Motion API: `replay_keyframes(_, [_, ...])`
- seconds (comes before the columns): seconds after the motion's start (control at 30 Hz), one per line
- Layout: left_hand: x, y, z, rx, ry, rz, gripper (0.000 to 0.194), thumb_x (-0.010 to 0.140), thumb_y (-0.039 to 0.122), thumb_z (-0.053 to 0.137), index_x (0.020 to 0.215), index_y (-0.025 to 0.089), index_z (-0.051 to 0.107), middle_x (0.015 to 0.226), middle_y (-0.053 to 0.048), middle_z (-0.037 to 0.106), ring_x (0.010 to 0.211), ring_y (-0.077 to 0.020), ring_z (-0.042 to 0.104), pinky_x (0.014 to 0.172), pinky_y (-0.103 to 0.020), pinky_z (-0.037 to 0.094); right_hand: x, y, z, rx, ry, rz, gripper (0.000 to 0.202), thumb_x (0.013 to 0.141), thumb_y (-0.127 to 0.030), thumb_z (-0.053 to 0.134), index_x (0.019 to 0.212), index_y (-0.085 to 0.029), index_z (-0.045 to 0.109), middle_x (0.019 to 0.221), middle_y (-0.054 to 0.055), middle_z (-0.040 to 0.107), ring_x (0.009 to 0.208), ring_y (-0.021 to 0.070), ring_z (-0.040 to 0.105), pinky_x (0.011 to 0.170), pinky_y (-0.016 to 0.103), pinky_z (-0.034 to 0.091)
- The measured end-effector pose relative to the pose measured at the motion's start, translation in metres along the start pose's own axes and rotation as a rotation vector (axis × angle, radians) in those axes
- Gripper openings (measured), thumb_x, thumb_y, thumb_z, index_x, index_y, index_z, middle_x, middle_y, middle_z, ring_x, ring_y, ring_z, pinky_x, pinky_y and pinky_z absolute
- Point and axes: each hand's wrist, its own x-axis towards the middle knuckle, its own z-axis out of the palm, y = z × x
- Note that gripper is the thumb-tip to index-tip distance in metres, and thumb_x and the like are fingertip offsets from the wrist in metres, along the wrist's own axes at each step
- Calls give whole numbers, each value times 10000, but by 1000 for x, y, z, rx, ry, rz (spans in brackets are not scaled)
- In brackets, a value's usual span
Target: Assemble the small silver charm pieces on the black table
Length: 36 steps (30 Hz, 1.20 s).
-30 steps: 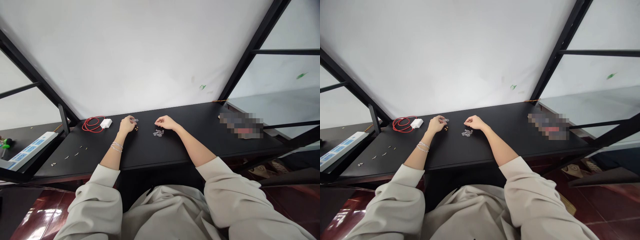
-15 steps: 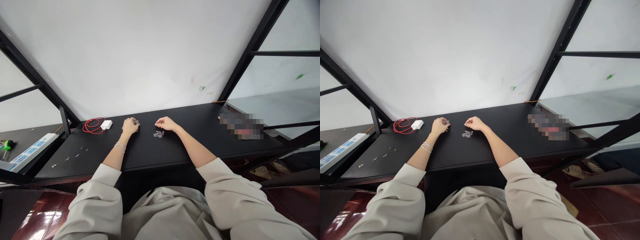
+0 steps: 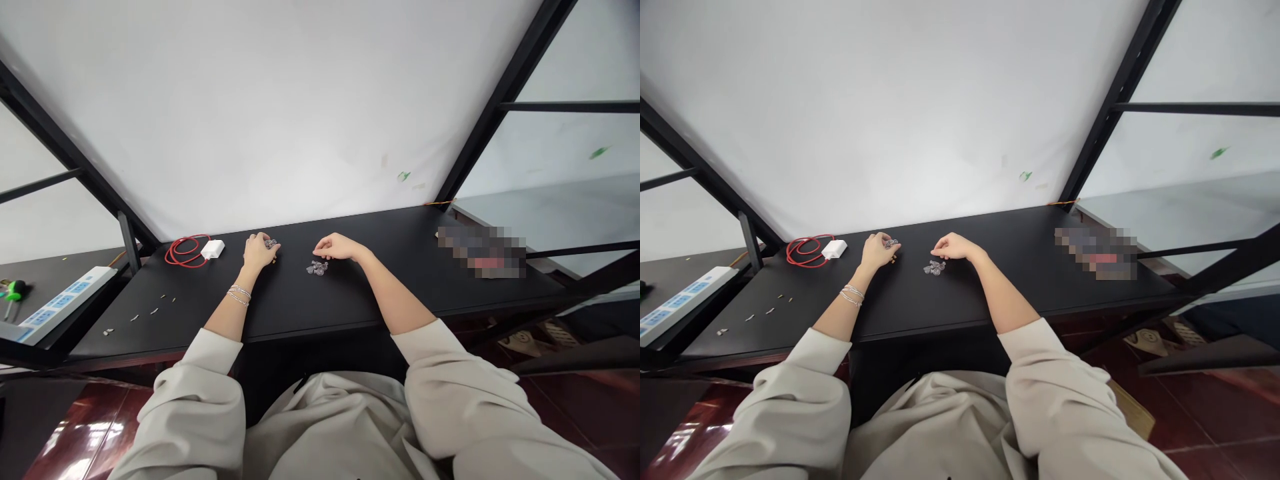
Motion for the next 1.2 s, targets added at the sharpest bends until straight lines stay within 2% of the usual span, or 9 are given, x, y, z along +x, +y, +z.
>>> replay_keyframes(0.1, [-3, 5, -3, -68, -43, 102, 238, 872, 365, 733, 1034, 196, 686, 1013, -86, 719, 1029, -242, 664, 937, -344, 518, -6, 1, -11, -44, -154, -9, 383, 612, -444, 914, 861, -171, 813, 770, 43, 741, 706, 161, 625, 668, 265, 460])
replay_keyframes(0.2, [-5, 8, -9, -121, -171, 152, 142, 868, 336, 725, 944, 217, 719, 925, -45, 757, 899, -213, 709, 851, -316, 547, -8, -1, -14, -111, -189, -10, 474, 472, -467, 954, 829, -187, 818, 718, 6, 702, 689, 160, 609, 645, 268, 424])
replay_keyframes(0.27, [-4, 6, -15, -118, -220, 152, 78, 849, 286, 724, 887, 219, 734, 883, -33, 770, 864, -209, 723, 838, -310, 556, -7, -3, -12, -145, -194, -11, 474, 448, -477, 953, 803, -193, 818, 697, -9, 678, 660, 148, 581, 625, 268, 400])
replay_keyframes(0.33, [-2, 1, -21, -101, -238, 154, 60, 816, 197, 715, 864, 215, 747, 863, -30, 775, 859, -209, 731, 834, -302, 565, -6, -4, -10, -159, -196, -11, 436, 459, -477, 945, 770, -200, 817, 690, -12, 673, 655, 144, 568, 623, 268, 388])
replay_keyframes(0.47, [1, -9, -30, -65, -299, 148, 175, 747, 85, 693, 827, 222, 769, 849, -21, 775, 851, -214, 736, 823, -299, 579, -4, -1, -9, -172, -197, -33, 370, 507, -479, 921, 750, -216, 827, 686, -8, 684, 681, 156, 578, 636, 271, 376])
replay_keyframes(0.83, [-1, -6, -26, -90, -399, 149, 115, 741, 135, 695, 757, 228, 761, 776, -11, 771, 820, -218, 734, 821, -307, 591, -6, -1, -9, -43, -149, -57, 410, 563, -511, 916, 770, -178, 796, 696, 12, 688, 628, 127, 537, 607, 266, 379])
replay_keyframes(0.97, [-2, -6, -22, -89, -357, 200, 112, 776, 168, 672, 704, 226, 737, 750, -17, 760, 806, -212, 726, 804, -300, 578, -10, -6, -7, 50, -118, -42, 428, 641, -543, 896, 787, -156, 782, 727, 42, 707, 600, 113, 546, 588, 255, 417])
replay_keyframes(1.07, [-3, -4, -19, -131, -277, 235, 71, 785, 203, 672, 773, 217, 741, 750, -24, 757, 785, -211, 722, 791, -309, 565, -11, -10, -5, 72, -74, -3, 415, 736, -545, 855, 788, -145, 757, 733, 55, 722, 590, 111, 594, 544, 227, 418])
replay_keyframes(1.2, [-9, 6, -8, -354, -262, 277, 123, 785, 253, 674, 870, 191, 738, 781, -38, 760, 706, -187, 699, 713, -297, 541, -9, -14, 0, 140, 27, 14, 357, 861, -480, 789, 793, -137, 717, 804, 93, 769, 576, 117, 647, 506, 214, 450])
